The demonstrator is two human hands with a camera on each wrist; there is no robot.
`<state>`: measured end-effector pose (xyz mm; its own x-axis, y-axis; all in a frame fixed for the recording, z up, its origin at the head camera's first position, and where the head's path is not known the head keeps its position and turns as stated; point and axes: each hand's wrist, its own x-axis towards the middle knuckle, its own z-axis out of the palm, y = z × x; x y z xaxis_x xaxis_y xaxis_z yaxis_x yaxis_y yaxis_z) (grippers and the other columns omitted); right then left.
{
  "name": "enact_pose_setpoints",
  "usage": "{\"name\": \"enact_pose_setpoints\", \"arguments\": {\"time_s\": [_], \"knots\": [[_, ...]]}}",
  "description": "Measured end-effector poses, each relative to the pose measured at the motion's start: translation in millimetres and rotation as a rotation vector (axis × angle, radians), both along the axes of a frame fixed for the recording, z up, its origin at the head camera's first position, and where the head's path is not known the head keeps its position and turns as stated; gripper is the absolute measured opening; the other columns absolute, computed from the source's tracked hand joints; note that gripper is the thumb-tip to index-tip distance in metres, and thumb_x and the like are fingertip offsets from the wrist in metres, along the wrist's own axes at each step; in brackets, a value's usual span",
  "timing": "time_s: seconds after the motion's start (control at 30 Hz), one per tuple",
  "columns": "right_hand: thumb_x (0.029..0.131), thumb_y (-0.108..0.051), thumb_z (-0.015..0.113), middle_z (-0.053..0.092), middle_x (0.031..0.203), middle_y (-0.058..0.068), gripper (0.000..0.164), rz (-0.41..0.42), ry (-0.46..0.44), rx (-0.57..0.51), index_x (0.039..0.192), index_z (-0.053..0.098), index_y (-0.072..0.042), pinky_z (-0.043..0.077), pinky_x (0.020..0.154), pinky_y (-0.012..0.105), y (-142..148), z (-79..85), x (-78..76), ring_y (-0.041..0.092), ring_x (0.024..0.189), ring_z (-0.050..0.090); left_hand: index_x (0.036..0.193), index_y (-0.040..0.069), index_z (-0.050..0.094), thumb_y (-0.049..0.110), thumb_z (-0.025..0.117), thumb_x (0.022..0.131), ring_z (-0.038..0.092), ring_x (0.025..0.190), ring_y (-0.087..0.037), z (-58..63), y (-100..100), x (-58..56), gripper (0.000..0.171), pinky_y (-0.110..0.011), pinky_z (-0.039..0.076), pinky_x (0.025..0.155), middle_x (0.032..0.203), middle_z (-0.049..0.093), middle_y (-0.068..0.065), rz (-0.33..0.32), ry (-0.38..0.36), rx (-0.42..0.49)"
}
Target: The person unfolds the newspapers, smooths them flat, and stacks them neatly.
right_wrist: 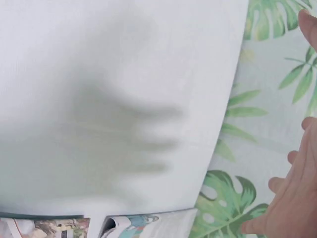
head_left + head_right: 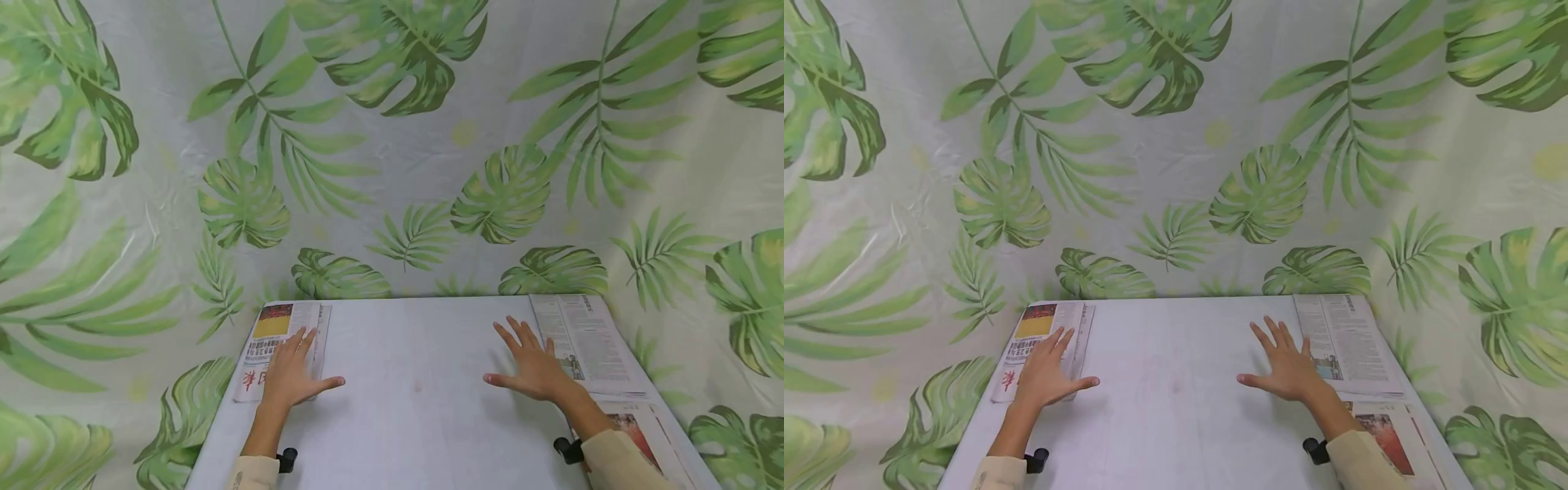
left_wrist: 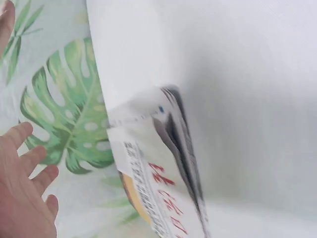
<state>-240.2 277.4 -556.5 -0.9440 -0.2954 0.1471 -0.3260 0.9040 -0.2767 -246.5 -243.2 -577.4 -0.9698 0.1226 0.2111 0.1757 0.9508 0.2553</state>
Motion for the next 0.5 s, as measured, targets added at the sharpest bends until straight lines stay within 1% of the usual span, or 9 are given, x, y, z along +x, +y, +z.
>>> {"name": "enact_pose_setpoints", "arguments": {"time_s": [0.1,0.17,0.3,0.4,0.5], "knots": [[0.081,-0.078,0.066,0.019,0.17,0.018,0.108,-0.003,-0.01,0.006,0.164,0.028,-0.02,0.011,0.103,0.09,-0.7,-5.5,-0.1,0.052,0.153,0.019,0.162,0.016,0.032,0.094,0.066,0.062,0.034,0.15,-0.044,-5.8,-14.0,5.3,0.132,-0.066,0.021,0.122,0.168,0.03,-0.016,0.048,-0.016,0.026],[0.081,-0.076,0.067,0.019,0.17,0.018,0.106,0.0,-0.007,-0.01,0.162,0.03,-0.019,0.012,0.102,0.091,-1.6,-7.6,0.4,0.053,0.152,0.02,0.162,0.016,0.034,0.093,0.068,0.061,0.035,0.15,-0.045,-10.6,-21.5,7.4,0.131,-0.068,0.024,0.12,0.167,0.031,-0.017,0.079,-0.021,0.057],[0.081,-0.071,0.072,0.024,0.168,0.018,0.101,0.005,0.023,-0.051,0.159,0.037,-0.018,0.017,0.099,0.091,-5.2,-13.1,2.9,0.053,0.15,0.024,0.161,0.014,0.034,0.091,0.07,0.062,0.035,0.149,-0.046,-23.0,-33.4,8.5,0.131,-0.07,0.028,0.116,0.166,0.033,-0.018,0.11,-0.041,0.085],[0.081,-0.071,0.071,0.026,0.167,0.018,0.1,0.011,0.028,-0.064,0.16,0.037,-0.019,0.019,0.099,0.091,-11.9,-20.9,4.3,0.053,0.149,0.027,0.162,0.013,0.033,0.09,0.069,0.064,0.034,0.149,-0.046,-33.0,-42.7,8.9,0.13,-0.073,0.03,0.113,0.166,0.032,-0.02,0.135,-0.07,0.079],[0.082,-0.073,0.069,0.026,0.167,0.018,0.101,0.02,0.009,-0.066,0.161,0.035,-0.019,0.02,0.1,0.09,-20.4,-30.9,6.0,0.052,0.15,0.027,0.161,0.012,0.033,0.088,0.07,0.066,0.034,0.149,-0.048,-41.4,-53.3,11.5,0.128,-0.072,0.03,0.113,0.166,0.031,-0.021,0.166,-0.088,0.076]]}}
